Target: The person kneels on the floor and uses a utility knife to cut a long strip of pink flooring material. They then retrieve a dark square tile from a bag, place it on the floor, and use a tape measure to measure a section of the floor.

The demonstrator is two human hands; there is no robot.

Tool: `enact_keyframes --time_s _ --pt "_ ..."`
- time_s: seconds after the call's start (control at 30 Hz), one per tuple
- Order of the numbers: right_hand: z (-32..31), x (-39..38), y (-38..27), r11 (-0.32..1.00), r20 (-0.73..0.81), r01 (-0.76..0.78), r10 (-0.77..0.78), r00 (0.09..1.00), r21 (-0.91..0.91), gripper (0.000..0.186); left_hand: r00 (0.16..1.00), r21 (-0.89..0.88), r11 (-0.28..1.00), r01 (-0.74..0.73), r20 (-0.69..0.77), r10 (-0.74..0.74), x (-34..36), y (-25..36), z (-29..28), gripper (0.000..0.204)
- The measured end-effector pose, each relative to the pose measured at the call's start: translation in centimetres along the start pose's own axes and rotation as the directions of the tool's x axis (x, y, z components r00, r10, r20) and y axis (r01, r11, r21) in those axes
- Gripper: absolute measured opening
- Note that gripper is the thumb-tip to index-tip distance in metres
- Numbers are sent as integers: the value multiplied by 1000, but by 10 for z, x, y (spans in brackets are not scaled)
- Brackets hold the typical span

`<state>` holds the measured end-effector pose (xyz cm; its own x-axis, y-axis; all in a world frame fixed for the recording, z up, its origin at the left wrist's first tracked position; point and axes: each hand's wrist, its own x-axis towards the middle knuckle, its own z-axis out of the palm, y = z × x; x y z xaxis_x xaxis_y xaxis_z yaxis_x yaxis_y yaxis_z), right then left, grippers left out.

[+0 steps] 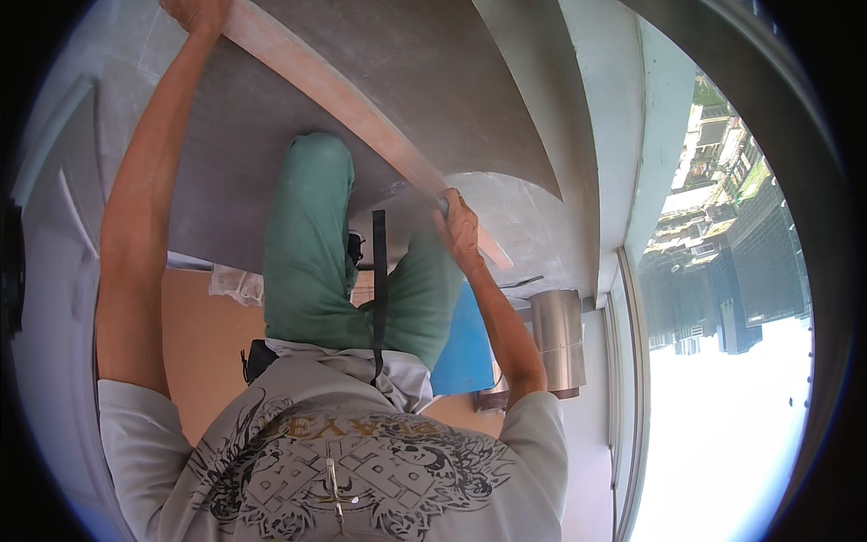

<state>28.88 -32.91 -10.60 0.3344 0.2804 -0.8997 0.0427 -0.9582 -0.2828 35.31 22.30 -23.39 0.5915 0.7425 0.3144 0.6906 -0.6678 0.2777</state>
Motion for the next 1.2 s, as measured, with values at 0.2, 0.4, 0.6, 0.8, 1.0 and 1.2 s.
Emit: enact_keyframes --time_s 0.2,0.4,0.6,0.8,1.0,1.2 --pt "68 29 -86 901 -359 -44 216 908 431 30 1000 -4 1000 18 9 -18 3 -2 3 31" --pt "59 25 -97 887 -313 -105 266 912 449 24 1000 -52 999 -8 5 8 2 1 -1 31" --pt "70 29 -91 914 -403 -34 211 890 404 28 1000 -27 1000 -5 3 5 -2 -3 3 31" --pt "74 32 -89 934 -395 -68 214 893 351 35 999 -88 995 39 -11 -40 0 7 -1 32" --pt "76 32 -83 927 -309 -48 173 935 372 37 999 -38 998 44 -25 -45 2 5 -4 30" --pt "63 30 -80 976 -263 23 36 964 218 38 995 11 995 99 14 -99 2 3 0 31"
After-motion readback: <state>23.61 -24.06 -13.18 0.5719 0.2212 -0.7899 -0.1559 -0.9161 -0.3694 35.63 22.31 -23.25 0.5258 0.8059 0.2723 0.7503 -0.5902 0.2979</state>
